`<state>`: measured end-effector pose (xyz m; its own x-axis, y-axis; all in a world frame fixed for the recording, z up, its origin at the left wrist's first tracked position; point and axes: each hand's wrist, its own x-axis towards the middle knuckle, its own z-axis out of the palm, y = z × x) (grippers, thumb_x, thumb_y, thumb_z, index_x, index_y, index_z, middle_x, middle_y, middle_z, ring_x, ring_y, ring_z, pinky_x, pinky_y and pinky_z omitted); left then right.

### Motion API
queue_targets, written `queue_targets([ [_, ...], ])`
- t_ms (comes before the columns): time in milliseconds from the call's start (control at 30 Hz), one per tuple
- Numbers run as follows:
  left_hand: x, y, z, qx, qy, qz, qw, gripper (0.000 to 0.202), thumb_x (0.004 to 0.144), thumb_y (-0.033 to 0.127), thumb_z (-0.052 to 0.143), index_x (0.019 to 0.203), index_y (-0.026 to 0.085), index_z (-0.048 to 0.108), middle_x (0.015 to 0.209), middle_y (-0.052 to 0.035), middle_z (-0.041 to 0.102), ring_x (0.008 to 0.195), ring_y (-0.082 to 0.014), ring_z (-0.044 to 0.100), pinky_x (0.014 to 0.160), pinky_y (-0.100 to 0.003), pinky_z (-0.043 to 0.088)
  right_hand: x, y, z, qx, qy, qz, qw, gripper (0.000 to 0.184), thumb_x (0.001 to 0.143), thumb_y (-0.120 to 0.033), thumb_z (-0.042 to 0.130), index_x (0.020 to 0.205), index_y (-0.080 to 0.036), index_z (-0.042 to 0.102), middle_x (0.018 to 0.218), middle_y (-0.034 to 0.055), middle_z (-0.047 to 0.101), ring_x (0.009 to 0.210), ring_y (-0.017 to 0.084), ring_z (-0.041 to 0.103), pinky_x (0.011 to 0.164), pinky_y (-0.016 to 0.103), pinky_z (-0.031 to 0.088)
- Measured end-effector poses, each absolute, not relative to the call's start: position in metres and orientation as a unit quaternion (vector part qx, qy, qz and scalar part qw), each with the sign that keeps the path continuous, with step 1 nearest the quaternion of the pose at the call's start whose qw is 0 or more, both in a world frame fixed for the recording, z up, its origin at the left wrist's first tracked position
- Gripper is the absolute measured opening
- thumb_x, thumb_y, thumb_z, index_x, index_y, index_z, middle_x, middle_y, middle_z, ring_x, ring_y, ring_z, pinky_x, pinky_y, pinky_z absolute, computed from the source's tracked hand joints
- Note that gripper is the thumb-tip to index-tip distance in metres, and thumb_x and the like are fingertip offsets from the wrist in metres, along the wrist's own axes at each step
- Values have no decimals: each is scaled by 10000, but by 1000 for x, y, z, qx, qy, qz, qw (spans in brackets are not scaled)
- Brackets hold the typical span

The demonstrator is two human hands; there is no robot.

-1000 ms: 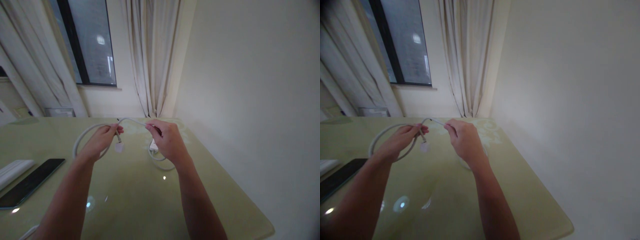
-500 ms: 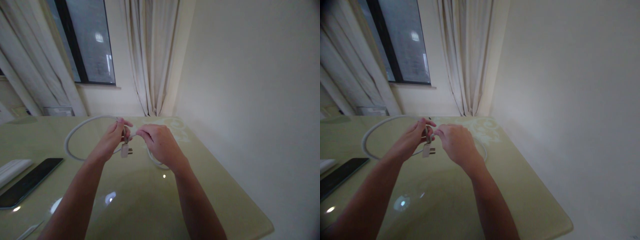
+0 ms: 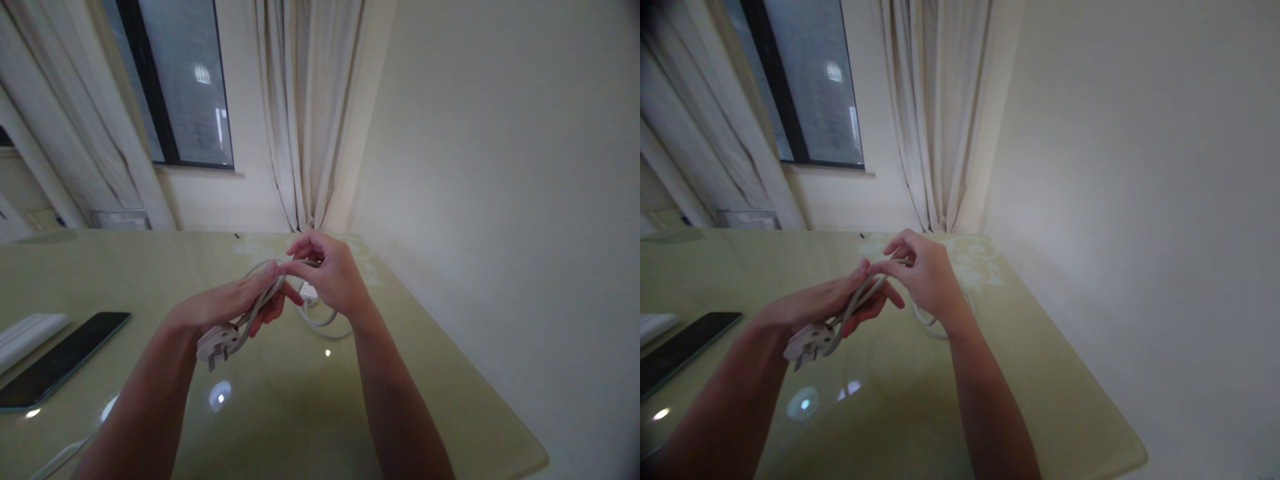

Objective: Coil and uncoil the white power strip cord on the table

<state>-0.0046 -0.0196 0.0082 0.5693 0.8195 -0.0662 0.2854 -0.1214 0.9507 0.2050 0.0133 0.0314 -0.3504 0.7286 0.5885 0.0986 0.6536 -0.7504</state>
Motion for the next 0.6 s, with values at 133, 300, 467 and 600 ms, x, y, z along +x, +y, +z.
queue_targets([
  [133, -9, -25, 15, 740, 420, 267, 452, 755, 977, 846, 358, 962, 202, 750, 772, -44, 639, 574, -167, 573, 563, -300, 529, 205, 15, 31, -248, -755, 361, 487, 326, 838, -453, 882, 926, -199, 698, 809, 0, 731, 761, 146, 690, 722, 273, 533],
  [300, -7, -29, 24, 743, 435, 257, 438, 506, 903, 720, 655, 802, 229, 724, 706, -26, 633, 549, -179, 597, 503, -285, 509, 207, 13, 32, -264, -777, 349, 453, 236, 868, -340, 858, 1025, -202, 749, 930, 13, 758, 746, 128, 653, 717, 269, 522],
  [467, -10, -26, 27, 781, 352, 215, 468, 357, 896, 573, 742, 897, 225, 821, 692, -38, 643, 593, -175, 591, 518, -259, 467, 212, 12, 39, -218, -848, 247, 414, 225, 945, -350, 811, 1144, -246, 792, 1269, 58, 757, 1065, 184, 681, 974, 336, 505],
  [600, -15, -26, 23, 722, 347, 295, 521, 487, 915, 675, 664, 823, 209, 772, 537, 22, 446, 476, -131, 409, 448, -248, 322, 212, 12, 41, -229, -867, 226, 380, 285, 1084, -425, 606, 986, -209, 765, 986, 24, 771, 995, 176, 683, 938, 309, 472],
])
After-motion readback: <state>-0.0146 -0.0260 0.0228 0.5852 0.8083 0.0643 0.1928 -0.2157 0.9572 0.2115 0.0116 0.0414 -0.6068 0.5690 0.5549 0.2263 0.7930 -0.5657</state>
